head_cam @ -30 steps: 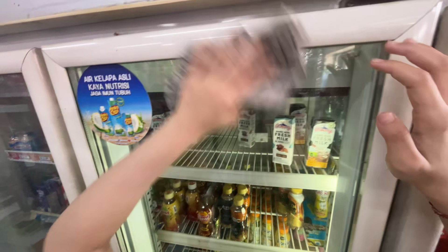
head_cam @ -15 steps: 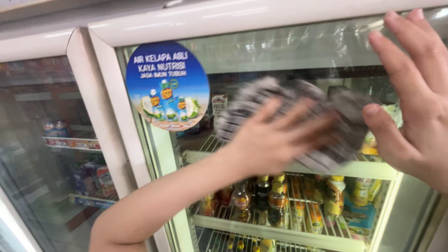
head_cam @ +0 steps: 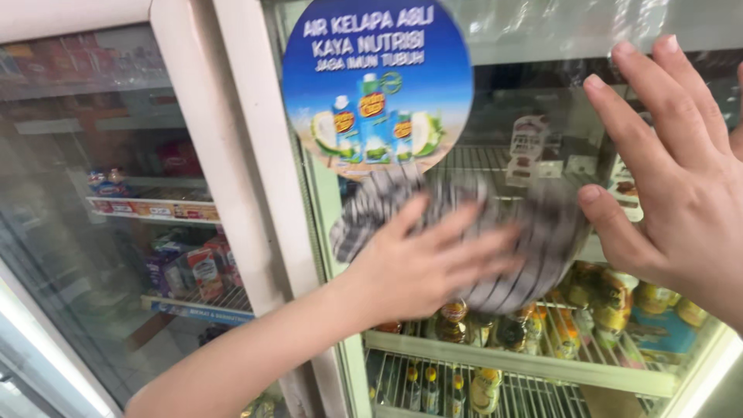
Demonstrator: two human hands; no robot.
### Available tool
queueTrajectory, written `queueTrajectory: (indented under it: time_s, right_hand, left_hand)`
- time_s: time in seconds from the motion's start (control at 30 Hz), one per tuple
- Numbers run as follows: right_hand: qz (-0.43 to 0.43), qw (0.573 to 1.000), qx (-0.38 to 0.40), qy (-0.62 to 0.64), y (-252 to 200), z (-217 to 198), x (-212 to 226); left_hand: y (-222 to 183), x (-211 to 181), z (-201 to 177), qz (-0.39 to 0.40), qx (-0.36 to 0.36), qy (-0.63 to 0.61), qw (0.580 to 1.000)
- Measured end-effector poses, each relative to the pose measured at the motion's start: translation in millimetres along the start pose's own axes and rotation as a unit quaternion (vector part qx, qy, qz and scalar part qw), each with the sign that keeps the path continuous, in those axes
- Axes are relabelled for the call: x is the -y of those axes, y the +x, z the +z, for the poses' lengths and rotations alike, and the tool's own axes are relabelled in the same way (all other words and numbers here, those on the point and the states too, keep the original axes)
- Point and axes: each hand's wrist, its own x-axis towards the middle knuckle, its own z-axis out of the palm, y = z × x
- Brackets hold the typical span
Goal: The person cleans the glass doors of a commercial refrigerator using a spray bottle and cloths. They spray the glass, wipe it with a checkered cloth, and then buff it with a brown cloth, repeating the process on multiple sections of the refrigerator.
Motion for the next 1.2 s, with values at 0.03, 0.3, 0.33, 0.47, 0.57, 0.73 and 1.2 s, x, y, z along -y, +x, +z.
queueTrajectory:
  time_s: [0.03, 0.3, 0.33, 0.47, 0.57, 0.73, 1.2]
  right_hand:
    - [-0.001, 1.000, 0.003, -0.004, -3, 5, 4]
    - [-0.032, 0.992, 0.055, -0.112, -34, 50, 20]
    - [-0.026, 0.990, 0.065, -0.124, -40, 55, 20]
    - [-0.046, 0.971, 0.090, -0.216, -65, 70, 22]
    - [-0.090, 0.942, 0.113, -0.303, -89, 79, 23]
    - [-0.067, 0.951, 0.140, -0.266, -127, 84, 32]
    - [0.051, 0.993, -0.018, -0.109, -204, 61, 37]
  left_hand:
    - [-21, -1, -9, 0.027, 0.010, -0.015, 0.999]
    - [-56, 99, -48, -0.239, -0.025, 0.125, 0.963]
    - [-55, 95, -45, -0.250, -0.046, 0.134, 0.958]
    - [-80, 31, 2, -0.216, -0.073, 0.129, 0.965]
    - [-149, -64, 39, -0.108, -0.025, 0.040, 0.993]
    - [-229, -153, 81, 0.171, 0.114, -0.034, 0.978]
    - [-35, -92, 69, -0.136, 0.026, -0.096, 0.986]
